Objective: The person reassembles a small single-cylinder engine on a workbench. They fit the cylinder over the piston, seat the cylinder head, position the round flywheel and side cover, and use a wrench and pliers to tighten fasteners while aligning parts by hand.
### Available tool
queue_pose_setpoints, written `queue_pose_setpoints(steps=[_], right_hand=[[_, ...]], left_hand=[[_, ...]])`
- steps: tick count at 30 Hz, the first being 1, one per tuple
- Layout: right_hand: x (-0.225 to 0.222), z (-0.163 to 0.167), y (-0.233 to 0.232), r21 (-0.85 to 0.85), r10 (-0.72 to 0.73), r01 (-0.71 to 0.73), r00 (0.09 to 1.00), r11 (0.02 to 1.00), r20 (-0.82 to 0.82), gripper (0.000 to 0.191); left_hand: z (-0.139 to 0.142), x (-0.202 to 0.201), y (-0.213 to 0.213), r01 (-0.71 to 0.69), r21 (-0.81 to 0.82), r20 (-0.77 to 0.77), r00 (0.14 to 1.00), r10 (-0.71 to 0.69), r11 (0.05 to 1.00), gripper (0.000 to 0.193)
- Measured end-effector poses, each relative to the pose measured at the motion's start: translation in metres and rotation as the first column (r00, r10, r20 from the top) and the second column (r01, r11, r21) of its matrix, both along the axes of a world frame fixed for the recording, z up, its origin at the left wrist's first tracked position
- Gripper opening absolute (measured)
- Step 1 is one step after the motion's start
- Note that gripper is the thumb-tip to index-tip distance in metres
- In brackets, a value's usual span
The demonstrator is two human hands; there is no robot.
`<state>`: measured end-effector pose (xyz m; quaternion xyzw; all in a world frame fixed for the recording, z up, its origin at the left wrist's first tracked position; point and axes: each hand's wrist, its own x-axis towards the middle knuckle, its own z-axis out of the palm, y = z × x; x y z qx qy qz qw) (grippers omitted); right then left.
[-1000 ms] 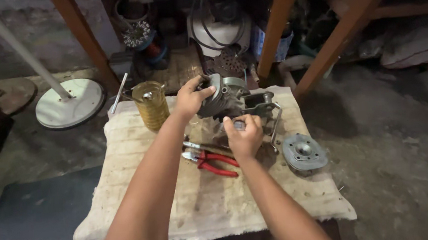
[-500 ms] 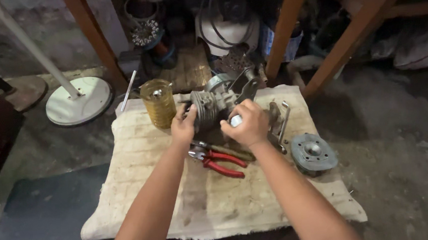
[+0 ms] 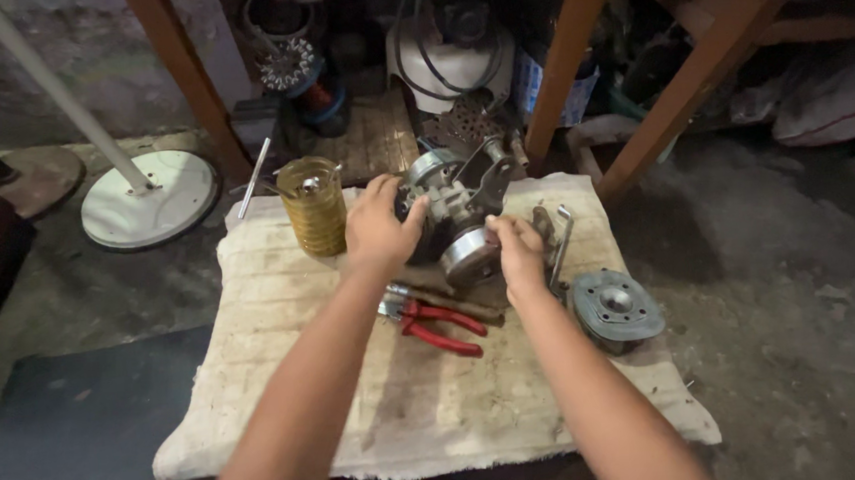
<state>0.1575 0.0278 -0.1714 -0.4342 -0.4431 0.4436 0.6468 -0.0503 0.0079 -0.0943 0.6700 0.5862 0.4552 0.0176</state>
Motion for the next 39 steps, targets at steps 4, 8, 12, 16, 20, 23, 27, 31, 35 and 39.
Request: queue_pose_setpoints(steps=[4, 8, 12, 16, 20, 23, 27, 31, 35, 39], right_hand=[[-0.013, 0.019, -0.023, 0.381, -0.448, 0.27, 0.721, 0.884, 0.529, 0.017], [-0.031, 0.051, -0.054, 0.547, -0.455, -0.111, 0.433, 0.83, 0.778, 0.019], [-0.022, 0.051, -0.046, 0.599, -0.47, -0.07, 0.55, 0.798, 0.69, 0.02], [0.002, 0.022, -0.023, 0.27, -0.485, 0.403, 0.72, 0.875, 0.496, 0.02], [0.02, 0.014, -0.026, 0.397, -0.567, 0.405, 0.572, 0.823, 0.593, 0.02], [0.008, 0.031, -0.036, 0.554, -0.606, 0.282, 0.542, 0.784, 0.582, 0.013], [-0.024, 0.054, -0.047, 0.641, -0.596, 0.047, 0.427, 0.766, 0.681, 0.019], [-0.021, 0.058, -0.039, 0.547, -0.427, -0.066, 0.55, 0.835, 0.718, 0.023], [0.011, 0.063, -0.009, 0.171, -0.38, 0.358, 0.671, 0.918, 0.637, 0.039], [0.003, 0.063, -0.013, 0.279, -0.394, 0.284, 0.546, 0.917, 0.739, 0.036]], left_hand=[[-0.013, 0.004, -0.001, -0.045, 0.146, -0.121, 0.991, 0.063, 0.988, 0.056], [-0.008, -0.012, -0.003, 0.056, 0.042, -0.186, 0.981, -0.047, 0.998, 0.065], [-0.004, -0.022, -0.001, 0.1, -0.006, -0.319, 0.943, -0.097, 0.995, 0.069], [-0.013, -0.022, 0.005, 0.095, 0.094, -0.309, 0.949, -0.062, 0.991, 0.071], [-0.02, -0.025, 0.013, 0.129, 0.085, -0.272, 0.957, -0.102, 0.988, 0.067], [-0.022, -0.024, 0.011, 0.146, 0.06, -0.232, 0.964, -0.129, 0.987, 0.065], [-0.019, -0.021, 0.006, 0.123, 0.091, -0.234, 0.967, -0.099, 0.988, 0.064], [-0.013, -0.023, 0.001, 0.15, 0.01, -0.217, 0.966, -0.144, 0.989, 0.073], [-0.011, -0.023, -0.001, 0.136, -0.041, -0.223, 0.965, -0.142, 0.99, 0.08], [-0.014, -0.022, 0.0, 0.123, -0.048, -0.218, 0.967, -0.13, 0.991, 0.081]])
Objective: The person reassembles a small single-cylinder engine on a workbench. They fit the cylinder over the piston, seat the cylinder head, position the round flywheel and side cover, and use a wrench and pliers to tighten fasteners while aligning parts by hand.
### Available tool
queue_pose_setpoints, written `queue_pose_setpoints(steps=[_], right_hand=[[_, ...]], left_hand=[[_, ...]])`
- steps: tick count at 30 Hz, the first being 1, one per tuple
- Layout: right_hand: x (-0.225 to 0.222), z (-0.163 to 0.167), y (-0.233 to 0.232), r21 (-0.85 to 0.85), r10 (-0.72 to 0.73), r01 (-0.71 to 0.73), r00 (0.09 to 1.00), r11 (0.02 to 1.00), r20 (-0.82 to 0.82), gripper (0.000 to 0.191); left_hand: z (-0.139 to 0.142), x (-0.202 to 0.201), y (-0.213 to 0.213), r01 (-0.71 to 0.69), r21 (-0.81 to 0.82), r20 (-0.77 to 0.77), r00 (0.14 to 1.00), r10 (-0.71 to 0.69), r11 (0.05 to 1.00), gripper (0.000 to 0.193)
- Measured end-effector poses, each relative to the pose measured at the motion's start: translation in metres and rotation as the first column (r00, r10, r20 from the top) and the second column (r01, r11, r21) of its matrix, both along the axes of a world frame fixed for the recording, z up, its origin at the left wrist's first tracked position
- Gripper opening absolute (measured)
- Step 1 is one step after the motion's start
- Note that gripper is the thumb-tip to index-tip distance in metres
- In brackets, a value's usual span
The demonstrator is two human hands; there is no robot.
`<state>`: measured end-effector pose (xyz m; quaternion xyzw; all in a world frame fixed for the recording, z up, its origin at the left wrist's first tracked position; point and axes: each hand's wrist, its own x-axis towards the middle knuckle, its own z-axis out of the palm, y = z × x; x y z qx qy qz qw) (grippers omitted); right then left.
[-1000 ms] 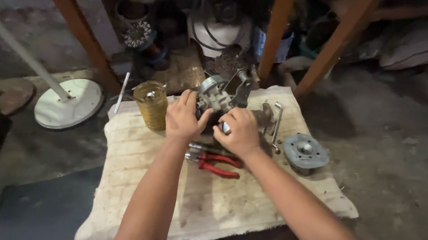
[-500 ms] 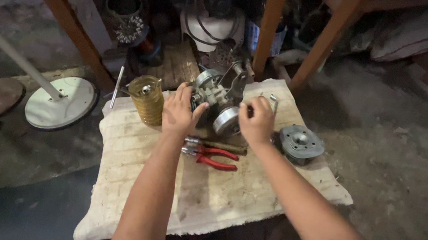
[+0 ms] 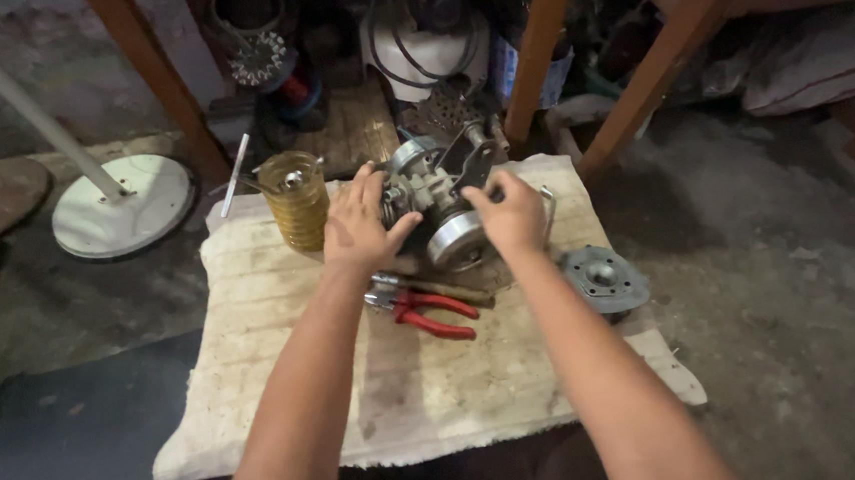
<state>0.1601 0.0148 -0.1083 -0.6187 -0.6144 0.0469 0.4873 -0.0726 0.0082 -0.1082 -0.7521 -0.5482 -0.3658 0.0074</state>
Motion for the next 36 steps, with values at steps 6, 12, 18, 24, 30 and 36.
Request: queue_pose_setpoints(steps=[6, 12, 18, 24, 30, 36], right_hand=[[-0.04, 0.017, -0.036, 0.131, 0.321, -0.407, 0.849, 0.904, 0.42, 0.03], [-0.002, 0.027, -0.044, 0.294, 0.49, -0.555, 0.829, 0.778, 0.268, 0.013], [0.016, 0.021, -0.053, 0.182, 0.492, -0.511, 0.859, 0.84, 0.138, 0.022], [0.007, 0.011, -0.055, 0.151, 0.488, -0.645, 0.692, 0.749, 0.532, 0.022], [0.014, 0.002, -0.045, 0.185, 0.445, -0.448, 0.893, 0.875, 0.06, 0.019], [0.02, 0.006, -0.045, 0.145, 0.411, -0.4, 0.91, 0.905, -0.053, 0.019]], left_hand=[[-0.003, -0.002, 0.003, -0.011, 0.036, -0.045, 0.999, 0.013, 0.999, 0.081], [0.0, -0.004, 0.0, 0.004, -0.113, -0.056, 0.998, -0.01, 0.994, 0.101], [0.012, 0.004, -0.009, -0.008, 0.024, -0.101, 0.995, 0.01, 1.0, 0.114], [0.011, 0.055, -0.053, 0.298, 0.03, 0.161, 0.941, -0.299, 0.954, 0.072], [0.021, 0.054, -0.045, 0.465, 0.142, 0.146, 0.864, -0.483, 0.874, 0.064], [0.02, 0.069, -0.029, 0.413, 0.069, 0.126, 0.899, -0.419, 0.908, 0.023]])
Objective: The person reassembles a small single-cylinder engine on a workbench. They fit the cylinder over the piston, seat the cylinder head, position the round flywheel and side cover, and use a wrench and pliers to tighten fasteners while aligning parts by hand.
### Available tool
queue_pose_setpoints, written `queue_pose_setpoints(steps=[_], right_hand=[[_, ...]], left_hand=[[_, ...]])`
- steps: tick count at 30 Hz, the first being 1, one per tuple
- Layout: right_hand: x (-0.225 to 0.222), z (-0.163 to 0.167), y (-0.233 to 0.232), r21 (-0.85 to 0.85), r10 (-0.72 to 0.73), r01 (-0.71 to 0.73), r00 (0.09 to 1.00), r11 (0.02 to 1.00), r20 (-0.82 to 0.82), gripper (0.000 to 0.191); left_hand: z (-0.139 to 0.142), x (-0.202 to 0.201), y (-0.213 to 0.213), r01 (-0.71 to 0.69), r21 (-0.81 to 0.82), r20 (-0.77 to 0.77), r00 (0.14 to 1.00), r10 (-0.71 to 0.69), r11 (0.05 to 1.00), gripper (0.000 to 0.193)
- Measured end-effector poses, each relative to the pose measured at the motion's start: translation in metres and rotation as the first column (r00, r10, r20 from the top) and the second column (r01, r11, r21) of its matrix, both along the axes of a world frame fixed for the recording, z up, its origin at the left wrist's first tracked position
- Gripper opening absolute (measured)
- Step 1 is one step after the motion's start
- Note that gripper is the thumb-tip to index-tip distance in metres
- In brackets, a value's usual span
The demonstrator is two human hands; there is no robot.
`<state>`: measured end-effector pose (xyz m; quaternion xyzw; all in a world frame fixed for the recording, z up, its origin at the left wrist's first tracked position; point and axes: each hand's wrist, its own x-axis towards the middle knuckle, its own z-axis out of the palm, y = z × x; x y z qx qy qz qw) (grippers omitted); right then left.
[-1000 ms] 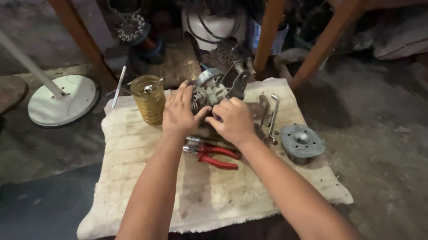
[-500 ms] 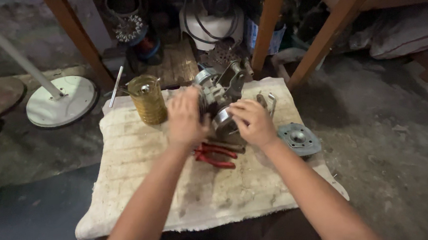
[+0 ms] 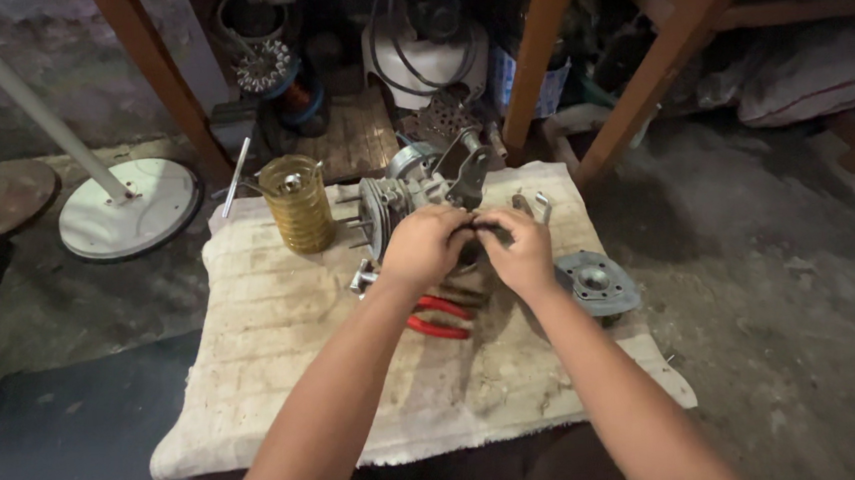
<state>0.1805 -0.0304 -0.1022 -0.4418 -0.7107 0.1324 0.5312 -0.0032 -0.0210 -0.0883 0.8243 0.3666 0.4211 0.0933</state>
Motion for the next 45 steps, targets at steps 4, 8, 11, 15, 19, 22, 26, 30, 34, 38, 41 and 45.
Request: queue_pose_setpoints(steps=[4, 8, 11, 15, 19, 22, 26, 30, 34, 38, 41, 45], right_hand=[[0.01, 0.013, -0.01, 0.059, -0.038, 0.031, 0.992, 0.998, 0.123, 0.02], [0.011, 0.03, -0.009, 0.146, -0.087, 0.056, 0.972, 0.988, 0.217, 0.013], [0.005, 0.037, -0.007, -0.069, -0.078, 0.088, 0.988, 0.994, 0.13, 0.015], [-0.001, 0.037, -0.005, 0.291, -0.19, 0.097, 0.932, 0.952, 0.31, 0.014], [0.002, 0.027, 0.001, 0.169, -0.118, 0.071, 0.951, 0.983, 0.287, 0.014], [0.011, 0.017, 0.017, 0.036, -0.041, 0.034, 0.976, 0.999, 0.214, 0.018], [0.029, 0.001, 0.045, -0.202, 0.233, -0.245, 0.969, 0.948, -0.083, 0.016], [0.036, -0.013, 0.06, -0.376, 0.401, -0.509, 0.854, 0.774, -0.331, 0.021], [0.035, -0.013, 0.056, -0.468, 0.311, -0.623, 0.751, 0.626, -0.583, 0.024], [0.031, -0.004, 0.049, -0.426, 0.284, -0.648, 0.704, 0.632, -0.651, 0.027], [0.031, 0.0, 0.047, -0.489, 0.159, -0.656, 0.676, 0.574, -0.72, 0.027], [0.029, -0.004, 0.051, -0.473, 0.164, -0.626, 0.693, 0.62, -0.702, 0.024]], left_hand=[[0.001, 0.002, 0.002, -0.029, -0.09, 0.158, 0.986, 0.043, 0.996, 0.016], [0.007, 0.011, 0.006, -0.076, -0.325, 0.288, 0.941, 0.176, 0.943, 0.017], [0.011, 0.008, 0.006, -0.084, -0.349, 0.248, 0.952, 0.178, 0.933, 0.017], [0.017, -0.002, 0.003, -0.096, -0.063, 0.129, 0.986, 0.104, 0.993, 0.017], [0.025, -0.014, -0.003, 0.05, 0.065, 0.021, 0.998, -0.052, 0.997, 0.039], [0.027, -0.017, -0.002, 0.108, -0.061, 0.1, 0.99, -0.101, 0.992, 0.043], [0.019, -0.007, 0.01, 0.39, -0.377, 0.497, 0.851, -0.172, 0.84, 0.033], [0.008, 0.004, 0.031, 0.616, -0.425, 0.716, 0.677, -0.17, 0.663, 0.028], [-0.001, 0.007, 0.038, 0.549, -0.325, 0.692, 0.693, -0.202, 0.77, 0.029], [-0.001, 0.008, 0.04, 0.661, -0.337, 0.809, 0.568, -0.153, 0.67, 0.028], [-0.003, 0.008, 0.041, 0.709, -0.413, 0.84, 0.539, -0.061, 0.572, 0.036], [-0.007, 0.012, 0.049, 0.77, -0.431, 0.888, 0.456, 0.067, 0.47, 0.033]])
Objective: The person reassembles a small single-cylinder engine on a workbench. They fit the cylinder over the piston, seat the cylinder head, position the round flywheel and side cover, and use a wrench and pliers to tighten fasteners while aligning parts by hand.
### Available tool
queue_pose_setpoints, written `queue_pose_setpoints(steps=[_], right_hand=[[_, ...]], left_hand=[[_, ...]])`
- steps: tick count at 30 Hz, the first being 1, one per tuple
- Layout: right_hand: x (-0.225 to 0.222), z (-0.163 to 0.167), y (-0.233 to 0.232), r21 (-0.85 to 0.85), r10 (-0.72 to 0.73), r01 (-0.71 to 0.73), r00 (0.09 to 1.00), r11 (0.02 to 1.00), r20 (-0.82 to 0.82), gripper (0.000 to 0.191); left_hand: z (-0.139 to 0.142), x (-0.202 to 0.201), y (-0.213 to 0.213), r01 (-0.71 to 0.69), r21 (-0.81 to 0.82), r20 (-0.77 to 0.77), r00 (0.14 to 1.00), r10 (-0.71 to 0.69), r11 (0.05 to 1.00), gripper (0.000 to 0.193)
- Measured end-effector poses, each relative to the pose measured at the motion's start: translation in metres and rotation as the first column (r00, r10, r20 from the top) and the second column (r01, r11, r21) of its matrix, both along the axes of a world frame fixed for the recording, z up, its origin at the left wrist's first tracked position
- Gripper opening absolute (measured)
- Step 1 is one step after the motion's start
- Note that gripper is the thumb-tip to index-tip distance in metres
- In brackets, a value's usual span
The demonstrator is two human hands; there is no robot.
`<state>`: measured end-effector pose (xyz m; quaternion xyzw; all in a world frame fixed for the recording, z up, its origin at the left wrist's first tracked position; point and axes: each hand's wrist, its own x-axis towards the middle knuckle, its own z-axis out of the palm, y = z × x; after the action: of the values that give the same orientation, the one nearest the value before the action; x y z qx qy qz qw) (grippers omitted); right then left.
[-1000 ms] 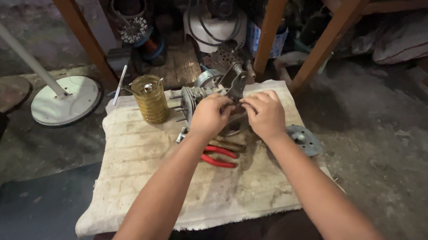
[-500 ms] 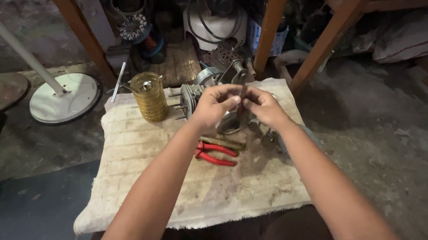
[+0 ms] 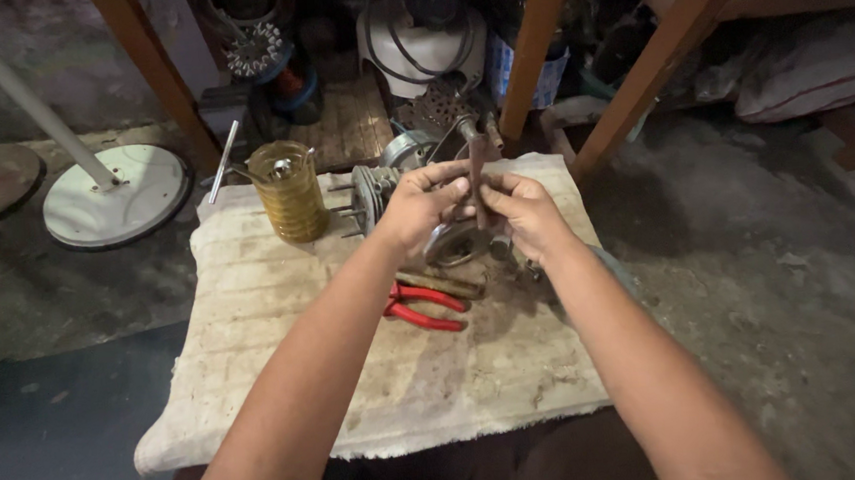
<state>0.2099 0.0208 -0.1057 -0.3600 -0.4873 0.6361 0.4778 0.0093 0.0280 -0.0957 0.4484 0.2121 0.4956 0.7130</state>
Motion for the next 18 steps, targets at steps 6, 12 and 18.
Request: queue_pose_setpoints(steps=[6, 12, 18], right_hand=[[-0.007, -0.014, 0.006, 0.172, -0.183, 0.138, 0.942, 0.975, 0.282, 0.023], [-0.006, -0.017, 0.011, 0.095, -0.167, 0.146, 0.949, 0.985, 0.268, 0.021], [-0.012, -0.025, 0.011, 0.201, -0.202, 0.13, 0.896, 0.971, 0.395, 0.018]], left_hand=[[-0.012, -0.005, 0.006, -0.103, 0.129, -0.261, 0.956, 0.134, 0.986, 0.026], [-0.008, -0.011, 0.008, -0.033, 0.107, -0.287, 0.956, 0.063, 0.994, 0.023], [-0.009, -0.017, 0.008, 0.12, 0.008, -0.41, 0.906, -0.106, 0.993, 0.019]])
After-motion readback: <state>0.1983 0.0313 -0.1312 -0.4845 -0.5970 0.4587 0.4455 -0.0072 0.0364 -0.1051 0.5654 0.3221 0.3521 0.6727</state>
